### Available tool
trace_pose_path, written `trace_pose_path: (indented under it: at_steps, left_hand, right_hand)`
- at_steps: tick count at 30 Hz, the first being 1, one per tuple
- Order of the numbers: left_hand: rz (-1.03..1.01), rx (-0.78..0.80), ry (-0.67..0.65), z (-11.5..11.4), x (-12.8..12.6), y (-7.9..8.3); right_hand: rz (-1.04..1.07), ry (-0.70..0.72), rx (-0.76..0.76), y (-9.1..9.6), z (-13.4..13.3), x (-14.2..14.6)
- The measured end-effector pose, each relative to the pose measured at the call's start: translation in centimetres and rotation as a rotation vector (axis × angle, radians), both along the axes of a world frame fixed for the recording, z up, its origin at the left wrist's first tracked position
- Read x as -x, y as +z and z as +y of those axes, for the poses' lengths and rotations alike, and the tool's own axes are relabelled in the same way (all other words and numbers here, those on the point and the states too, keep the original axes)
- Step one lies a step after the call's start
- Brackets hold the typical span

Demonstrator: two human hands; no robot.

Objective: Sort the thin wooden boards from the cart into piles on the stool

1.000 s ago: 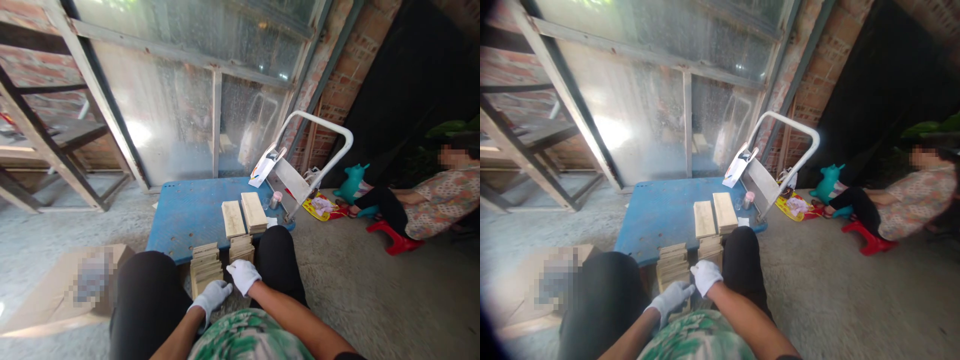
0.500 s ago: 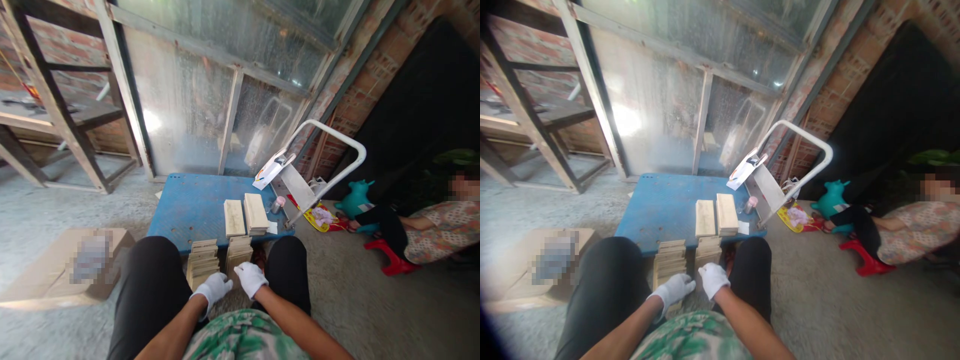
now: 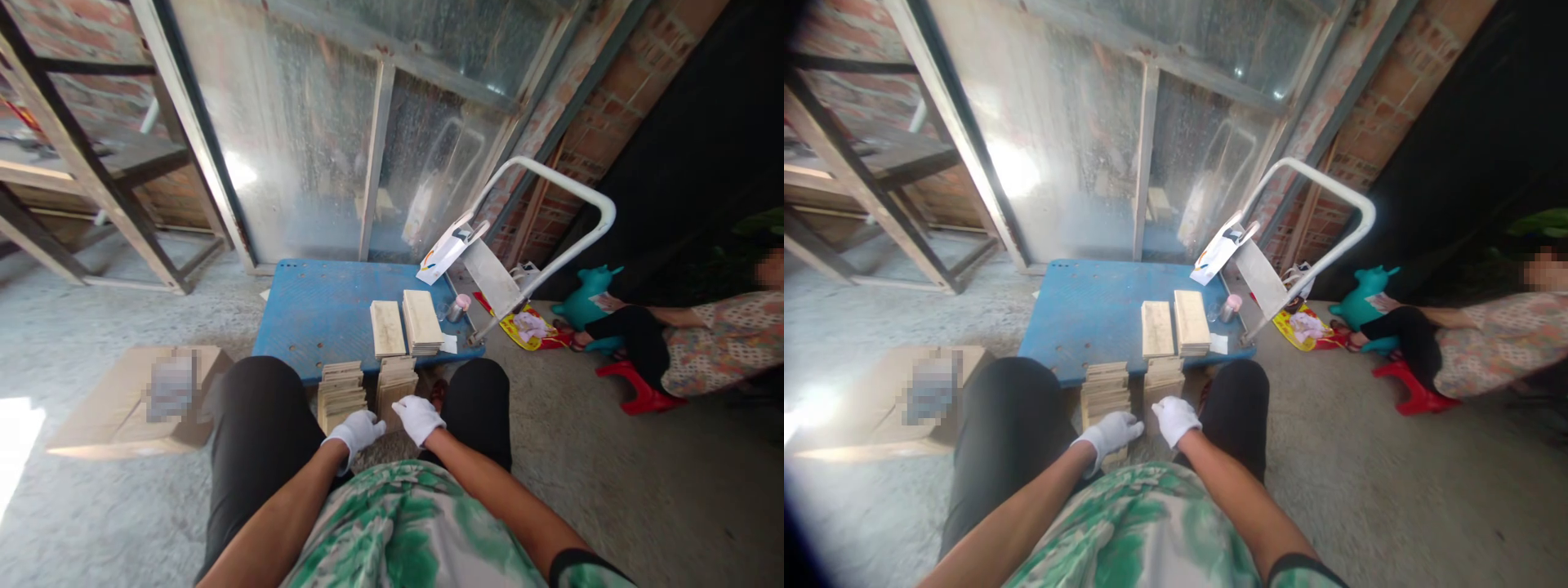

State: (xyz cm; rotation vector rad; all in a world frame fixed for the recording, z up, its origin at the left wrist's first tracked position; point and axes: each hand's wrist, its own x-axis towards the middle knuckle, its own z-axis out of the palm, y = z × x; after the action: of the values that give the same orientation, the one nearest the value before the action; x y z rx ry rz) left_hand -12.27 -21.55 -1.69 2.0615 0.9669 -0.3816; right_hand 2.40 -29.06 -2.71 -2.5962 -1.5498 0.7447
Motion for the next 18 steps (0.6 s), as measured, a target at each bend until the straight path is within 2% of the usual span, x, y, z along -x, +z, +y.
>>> trace_pose_path:
  at_steps: [11,18]
  left_hand:
    - [0.027,0.012,-0.063,-0.1,-0.2,-0.8]
    - [0.075,0.085,-0.036,-0.5,0.1,-2.0]
  right_hand:
    - [0.031,0.030,0.029,-0.4,0.5,0.2]
    - [0.097,0.085,0.094,-0.3,1.9,-0.3]
